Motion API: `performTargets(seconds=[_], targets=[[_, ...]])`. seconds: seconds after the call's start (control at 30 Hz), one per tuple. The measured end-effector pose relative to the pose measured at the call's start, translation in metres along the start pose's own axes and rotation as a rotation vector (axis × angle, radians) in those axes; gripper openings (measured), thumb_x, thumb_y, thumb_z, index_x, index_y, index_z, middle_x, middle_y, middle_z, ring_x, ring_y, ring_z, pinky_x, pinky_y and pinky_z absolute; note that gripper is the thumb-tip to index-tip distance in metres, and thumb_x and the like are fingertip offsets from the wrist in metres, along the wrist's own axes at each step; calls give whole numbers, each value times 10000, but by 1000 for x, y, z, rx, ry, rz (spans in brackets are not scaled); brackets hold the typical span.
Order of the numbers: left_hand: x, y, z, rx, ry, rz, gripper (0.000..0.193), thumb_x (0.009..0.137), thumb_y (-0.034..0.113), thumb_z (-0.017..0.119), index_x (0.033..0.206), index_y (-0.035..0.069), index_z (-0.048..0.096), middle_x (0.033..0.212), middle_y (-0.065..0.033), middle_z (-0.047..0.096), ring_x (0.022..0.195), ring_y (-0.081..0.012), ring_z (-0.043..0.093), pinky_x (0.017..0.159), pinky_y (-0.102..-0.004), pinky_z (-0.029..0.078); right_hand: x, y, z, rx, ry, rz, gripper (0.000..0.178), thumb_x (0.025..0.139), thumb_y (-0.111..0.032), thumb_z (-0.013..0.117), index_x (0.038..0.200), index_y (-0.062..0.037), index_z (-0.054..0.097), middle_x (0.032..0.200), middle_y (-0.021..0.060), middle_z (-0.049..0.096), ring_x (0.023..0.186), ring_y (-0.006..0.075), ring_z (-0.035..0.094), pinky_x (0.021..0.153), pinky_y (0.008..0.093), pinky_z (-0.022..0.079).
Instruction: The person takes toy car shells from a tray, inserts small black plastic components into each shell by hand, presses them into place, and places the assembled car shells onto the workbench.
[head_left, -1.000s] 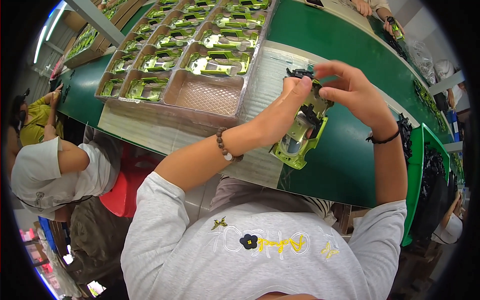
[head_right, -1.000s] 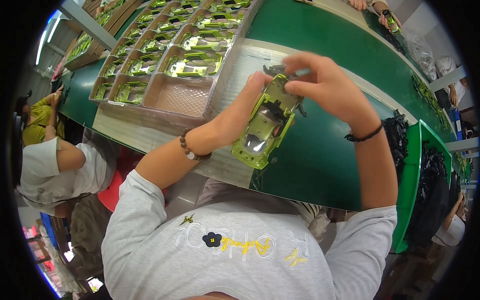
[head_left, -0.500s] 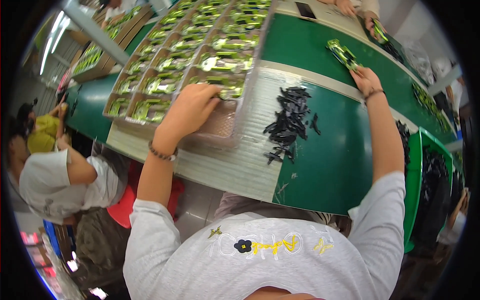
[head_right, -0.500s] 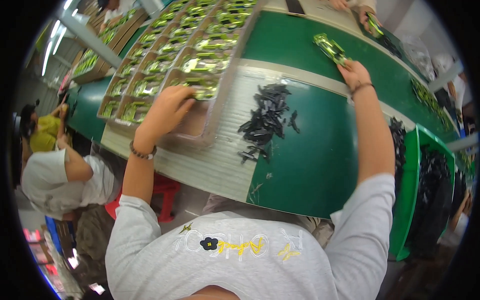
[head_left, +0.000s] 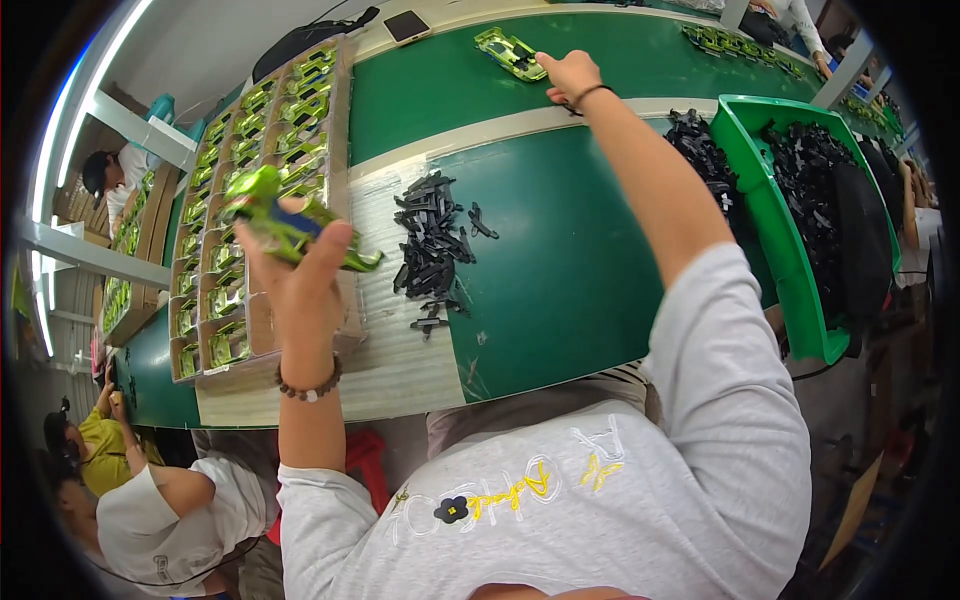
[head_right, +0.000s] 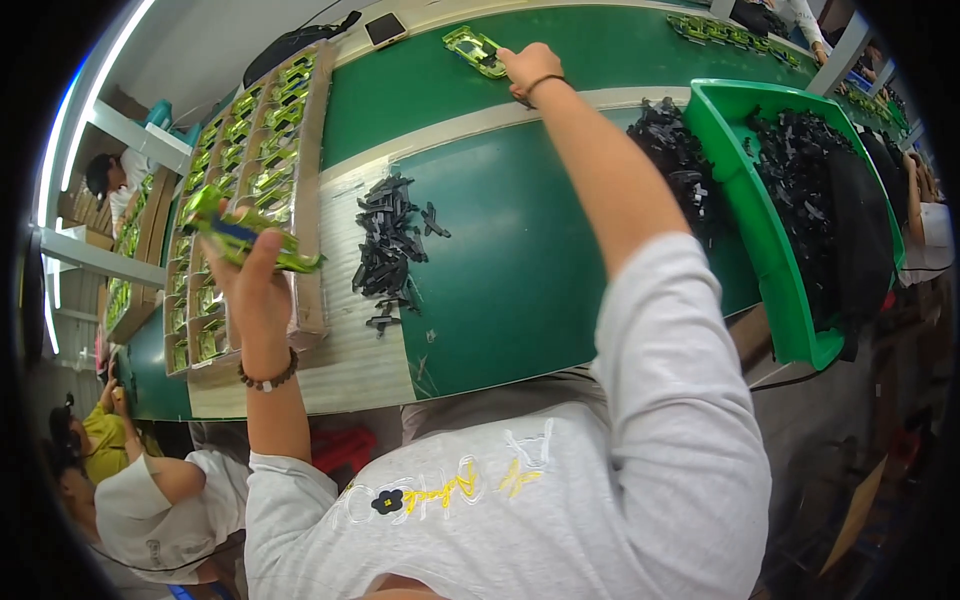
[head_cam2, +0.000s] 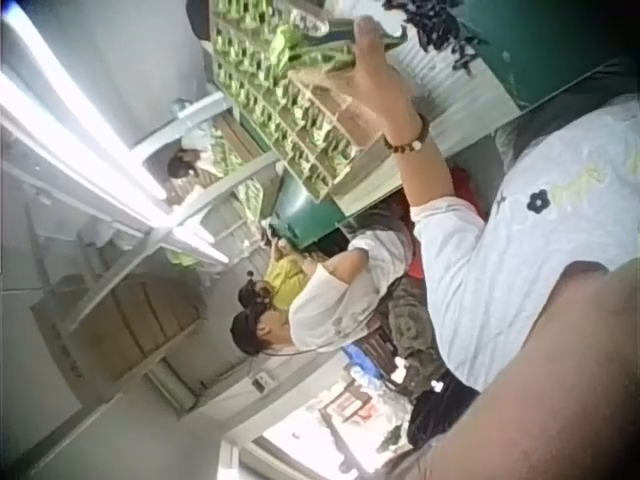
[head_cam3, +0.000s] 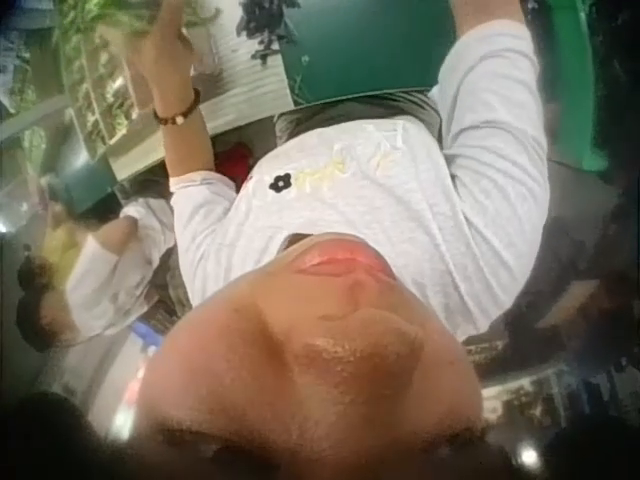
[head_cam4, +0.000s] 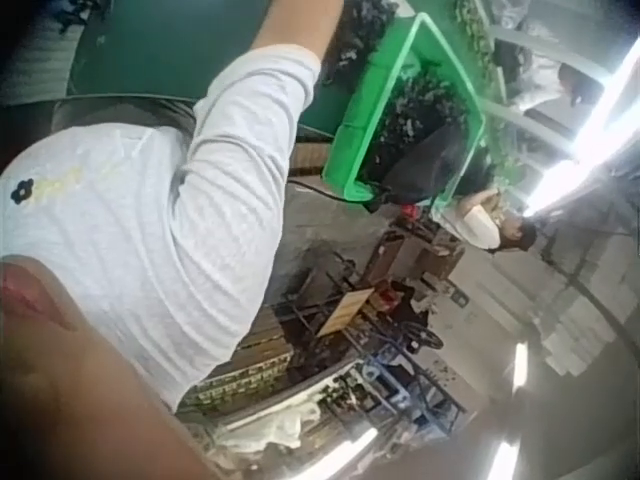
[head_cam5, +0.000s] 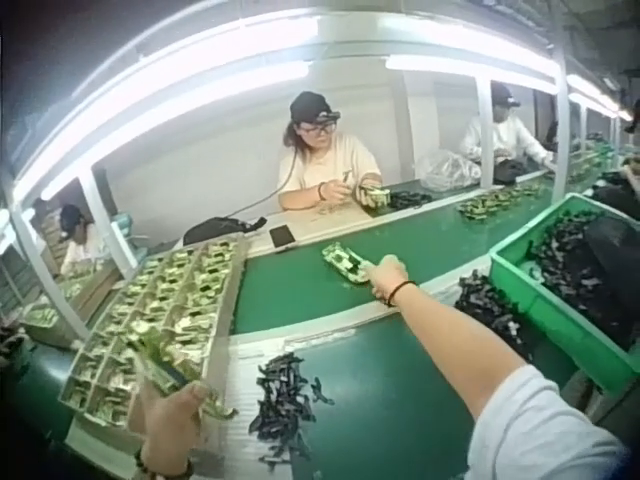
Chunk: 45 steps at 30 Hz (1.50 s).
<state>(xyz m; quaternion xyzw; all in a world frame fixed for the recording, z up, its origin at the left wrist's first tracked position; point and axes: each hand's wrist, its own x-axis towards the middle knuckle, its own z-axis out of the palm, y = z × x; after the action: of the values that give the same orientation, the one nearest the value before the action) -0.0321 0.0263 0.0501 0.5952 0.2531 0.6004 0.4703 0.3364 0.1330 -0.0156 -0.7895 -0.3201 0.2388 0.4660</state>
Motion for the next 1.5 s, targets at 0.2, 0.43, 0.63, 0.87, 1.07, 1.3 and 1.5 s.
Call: performTargets(seconds=[0.2, 0.43, 0.63, 0.87, 1.07, 1.3, 1.5], targets=[[-6, -6, 19, -399, -177, -404, 383, 847, 106, 589, 1190, 47, 431, 1081, -104, 543, 928, -182, 582, 781, -324, 516, -68, 60, -147, -880, 135, -455, 530, 820, -470, 579, 1133, -42, 585, 1088, 173, 621, 1039, 344, 565, 871, 426, 460], [-15, -35, 36, -639, -274, -632, 428, 861, 217, 517, 1240, 33, 441, 1153, -154, 530, 1066, -249, 554, 929, -434, 469, -118, 91, -138, -905, 158, -595, 560, 844, -528, 511, 1203, -102, 572, 1258, 117, 544, 1117, 327, 525, 946, 402, 409], [-24, -44, 27, -598, -267, -670, 497, 853, 256, 505, 1283, 27, 406, 1203, -168, 501, 1088, -269, 538, 935, -441, 462, -137, 76, -113, -1091, -8, -674, 637, 842, -665, 388, 1371, -311, 400, 1476, 80, 290, 1350, 376, 239, 1046, 625, 124], [-28, -42, 27, -719, -237, -737, 421, 898, 396, 520, 1143, 56, 492, 1070, -145, 575, 1012, -246, 591, 810, -377, 534, -139, 28, -126, -201, -249, -778, 248, 838, -160, 625, 1063, -59, 649, 1061, 114, 655, 992, 224, 612, 875, 279, 447], [-27, -47, 24, -830, -242, -801, 301, 899, 362, 532, 1051, 102, 532, 1044, -146, 577, 990, -263, 601, 818, -396, 529, -180, 28, -118, -831, -486, -942, 199, 652, -24, 694, 849, -44, 670, 883, 72, 615, 891, 274, 572, 781, 348, 475], [-27, -44, 31, -766, -211, -841, 303, 900, 368, 523, 1044, 101, 537, 1051, -161, 583, 959, -271, 604, 803, -385, 527, -186, 13, -78, -814, -522, -1192, 206, 643, -13, 702, 841, -46, 655, 895, 68, 591, 898, 255, 543, 778, 347, 466], [-26, -48, 32, -828, -165, -827, 370, 926, 444, 432, 1019, 100, 531, 1058, -162, 586, 891, -268, 609, 752, -373, 522, -197, -16, -53, -504, -666, -1008, 185, 716, -65, 702, 866, -41, 596, 754, 61, 616, 687, 219, 580, 622, 304, 464]])
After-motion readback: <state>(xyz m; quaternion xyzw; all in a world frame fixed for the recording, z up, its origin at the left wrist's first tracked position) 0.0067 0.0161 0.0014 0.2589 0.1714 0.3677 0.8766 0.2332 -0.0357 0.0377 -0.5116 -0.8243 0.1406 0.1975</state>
